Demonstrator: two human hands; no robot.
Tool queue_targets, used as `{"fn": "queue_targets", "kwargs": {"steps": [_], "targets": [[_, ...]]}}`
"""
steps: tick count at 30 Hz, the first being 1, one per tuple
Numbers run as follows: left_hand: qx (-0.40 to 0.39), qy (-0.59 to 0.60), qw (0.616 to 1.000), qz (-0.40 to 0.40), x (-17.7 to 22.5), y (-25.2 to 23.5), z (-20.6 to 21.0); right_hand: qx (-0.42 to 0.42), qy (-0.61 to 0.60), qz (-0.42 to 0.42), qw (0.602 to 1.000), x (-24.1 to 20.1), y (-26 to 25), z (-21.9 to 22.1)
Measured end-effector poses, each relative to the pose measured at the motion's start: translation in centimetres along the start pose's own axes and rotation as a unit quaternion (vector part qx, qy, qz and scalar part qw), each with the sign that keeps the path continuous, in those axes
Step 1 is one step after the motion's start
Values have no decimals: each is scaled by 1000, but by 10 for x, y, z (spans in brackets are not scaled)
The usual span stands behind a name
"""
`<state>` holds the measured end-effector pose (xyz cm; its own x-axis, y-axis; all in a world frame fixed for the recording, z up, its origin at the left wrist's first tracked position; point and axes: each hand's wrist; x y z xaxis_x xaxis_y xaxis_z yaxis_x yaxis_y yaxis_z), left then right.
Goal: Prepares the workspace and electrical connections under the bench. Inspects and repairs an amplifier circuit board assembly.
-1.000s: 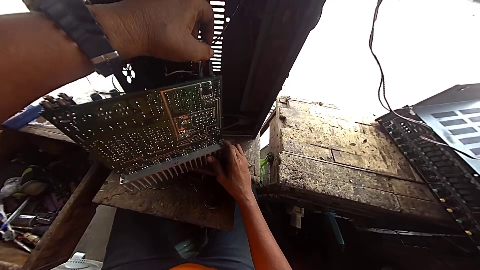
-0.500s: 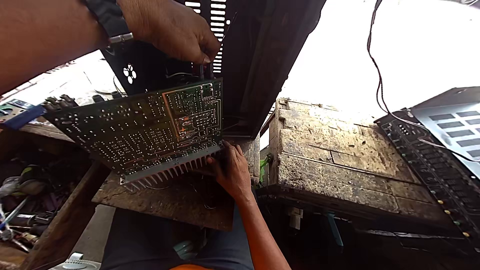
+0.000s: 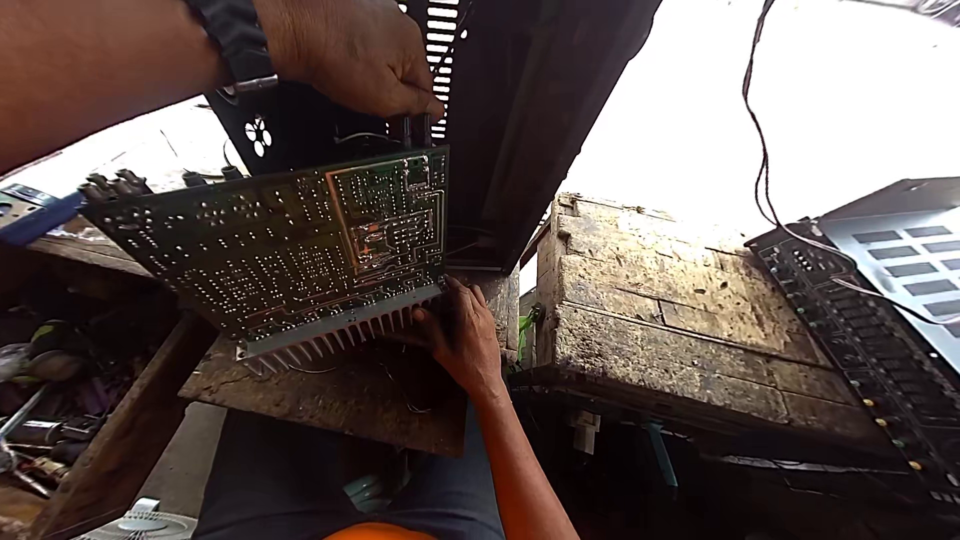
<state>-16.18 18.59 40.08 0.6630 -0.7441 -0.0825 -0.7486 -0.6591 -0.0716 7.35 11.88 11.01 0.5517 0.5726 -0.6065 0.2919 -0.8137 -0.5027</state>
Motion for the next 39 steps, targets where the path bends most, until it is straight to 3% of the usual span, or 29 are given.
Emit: {"fn": "queue_targets", "kwargs": {"steps": [6,13,18,23,27,31,39], "targets": [[0,179,979,-99,14,5,-7,0,3,-1,1000,1,1,0],[-3,19,1000,-20,7,-2,-2,-1,4,8,1000,0,0,1],[1,110,983,-149,22,5,-10,-1,-1,5,1000,0,0,1],[50,183,975,-117,9,18,-7,1,-1,-1,1000,0,0,1],[27,109,990,-87,17,21,-9,-3,0,4,1000,0,0,1],[-9,-19,994,-106,33,12,-16,0,1,6,1000,0,-1,2],[39,-26,997,-59,42,15,-19,7,2,-10,1000,-1,0,0]]}}
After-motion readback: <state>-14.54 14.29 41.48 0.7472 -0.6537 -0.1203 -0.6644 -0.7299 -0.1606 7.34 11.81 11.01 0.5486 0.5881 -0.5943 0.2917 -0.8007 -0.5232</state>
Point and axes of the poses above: each hand's wrist, its own y-axis away from the middle knuckle, its own z-axis out of the palm, x = y × z, and after that the axes turned 10 degrees about z, right-handed
